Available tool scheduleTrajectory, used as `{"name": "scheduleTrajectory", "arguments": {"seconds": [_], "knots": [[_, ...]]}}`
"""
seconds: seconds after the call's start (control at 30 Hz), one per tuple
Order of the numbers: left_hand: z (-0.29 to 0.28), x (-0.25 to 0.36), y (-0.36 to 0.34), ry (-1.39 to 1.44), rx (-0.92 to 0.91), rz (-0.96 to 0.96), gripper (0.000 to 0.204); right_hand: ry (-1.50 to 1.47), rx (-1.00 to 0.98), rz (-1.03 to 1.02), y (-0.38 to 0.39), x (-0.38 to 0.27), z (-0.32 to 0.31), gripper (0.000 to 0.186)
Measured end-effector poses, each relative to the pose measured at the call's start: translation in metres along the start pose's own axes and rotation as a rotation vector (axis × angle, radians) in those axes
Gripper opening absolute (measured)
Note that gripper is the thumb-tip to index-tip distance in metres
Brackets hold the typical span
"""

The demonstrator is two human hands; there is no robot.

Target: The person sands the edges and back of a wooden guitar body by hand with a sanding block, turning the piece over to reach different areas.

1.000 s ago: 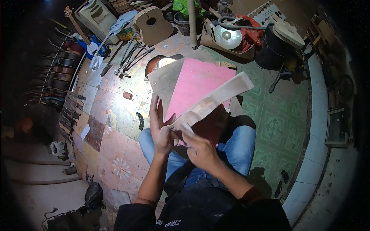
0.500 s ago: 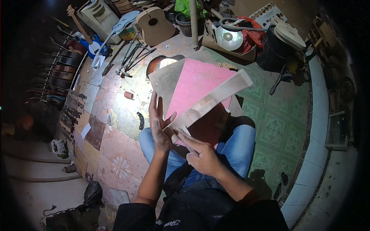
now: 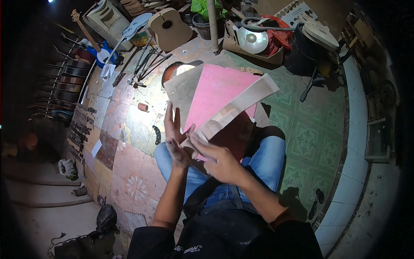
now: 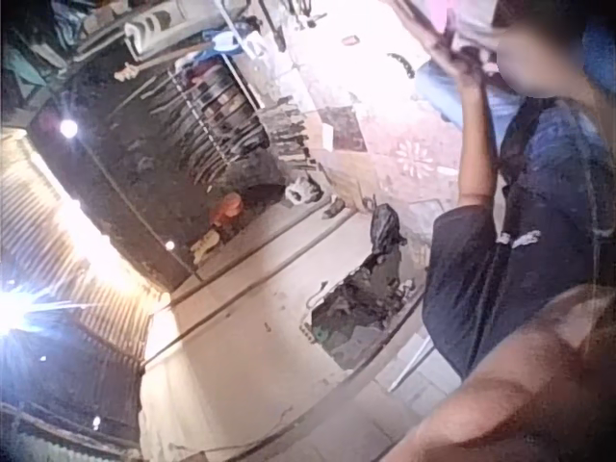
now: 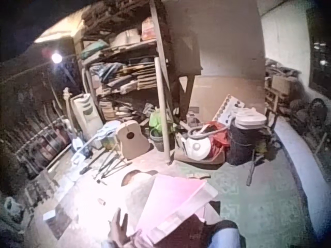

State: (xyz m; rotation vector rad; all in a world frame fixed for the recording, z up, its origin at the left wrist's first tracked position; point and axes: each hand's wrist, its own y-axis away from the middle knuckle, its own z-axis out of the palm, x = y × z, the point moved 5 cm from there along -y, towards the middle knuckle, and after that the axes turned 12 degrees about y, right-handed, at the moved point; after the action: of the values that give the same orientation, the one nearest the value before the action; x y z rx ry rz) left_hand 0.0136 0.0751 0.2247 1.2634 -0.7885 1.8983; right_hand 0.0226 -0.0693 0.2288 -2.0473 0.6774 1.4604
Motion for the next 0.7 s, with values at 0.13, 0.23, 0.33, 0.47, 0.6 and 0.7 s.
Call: {"name": "scheduleTrajectory", "arguments": {"seconds": [0.13,0.23,0.33,0.47,0.6,0.7], "knots": [[0.005,0.003,0.008,-0.071,-0.059,0.025,0.131,-0.015,0.011,0.063,0.014,0.012,0.005,0.072],[0.005,-0.001,0.008,-0.091,-0.084,0.082,0.132,0.181,0.014,0.082,-0.008,0.015,-0.001,0.071],[0.004,0.003,0.003,-0.06,-0.038,0.01,0.135,-0.061,0.034,0.022,0.017,0.008,0.008,0.07],[0.007,-0.003,0.009,-0.139,-0.103,0.022,0.136,0.111,0.03,0.035,-0.005,0.016,-0.003,0.073],[0.002,0.001,-0.004,0.01,0.015,-0.025,0.141,0.076,0.027,0.051,0.011,0.0,0.005,0.075],[0.006,-0.001,0.006,-0.067,-0.047,-0.028,0.144,0.087,0.04,-0.015,0.008,0.005,-0.001,0.075]]}}
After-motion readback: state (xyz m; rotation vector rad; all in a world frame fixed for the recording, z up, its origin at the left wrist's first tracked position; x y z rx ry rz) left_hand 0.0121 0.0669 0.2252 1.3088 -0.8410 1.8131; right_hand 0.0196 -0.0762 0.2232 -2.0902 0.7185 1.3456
